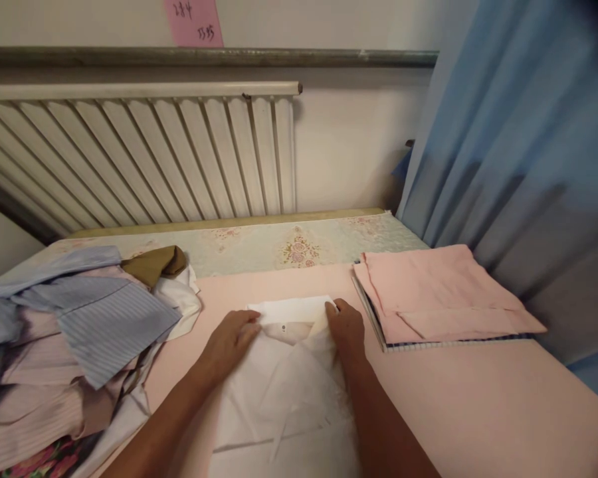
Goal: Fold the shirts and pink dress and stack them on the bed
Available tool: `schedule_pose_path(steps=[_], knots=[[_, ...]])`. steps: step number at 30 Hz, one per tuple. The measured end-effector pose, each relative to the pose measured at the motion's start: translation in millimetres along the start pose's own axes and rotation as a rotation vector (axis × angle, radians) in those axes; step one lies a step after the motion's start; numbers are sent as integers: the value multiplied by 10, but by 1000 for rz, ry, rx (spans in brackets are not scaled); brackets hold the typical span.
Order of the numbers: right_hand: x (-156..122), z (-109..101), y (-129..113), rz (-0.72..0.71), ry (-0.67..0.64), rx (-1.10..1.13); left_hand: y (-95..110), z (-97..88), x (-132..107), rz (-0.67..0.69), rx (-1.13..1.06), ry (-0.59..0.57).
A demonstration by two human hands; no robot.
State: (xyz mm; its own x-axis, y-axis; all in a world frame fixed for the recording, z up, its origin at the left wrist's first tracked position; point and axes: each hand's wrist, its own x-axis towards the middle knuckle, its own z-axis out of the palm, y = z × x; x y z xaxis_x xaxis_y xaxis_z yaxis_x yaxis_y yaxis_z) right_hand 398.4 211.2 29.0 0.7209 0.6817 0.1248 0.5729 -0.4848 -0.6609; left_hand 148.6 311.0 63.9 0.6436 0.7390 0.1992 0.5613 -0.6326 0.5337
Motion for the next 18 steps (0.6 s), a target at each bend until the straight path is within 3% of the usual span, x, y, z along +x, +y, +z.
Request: schedule_pose_path(steps=[3,5,12,18], knots=[[-3,-4,0,1,-5,7,126,43,-79,187,86,-140],[-2,-2,4,5,-1,10,175,98,-74,218,167,-177],[-2,20,23,-10,15,19,154,443,-14,227,419,-101],[-11,12,10,8,21,23,322,435,-83,192,444,47]])
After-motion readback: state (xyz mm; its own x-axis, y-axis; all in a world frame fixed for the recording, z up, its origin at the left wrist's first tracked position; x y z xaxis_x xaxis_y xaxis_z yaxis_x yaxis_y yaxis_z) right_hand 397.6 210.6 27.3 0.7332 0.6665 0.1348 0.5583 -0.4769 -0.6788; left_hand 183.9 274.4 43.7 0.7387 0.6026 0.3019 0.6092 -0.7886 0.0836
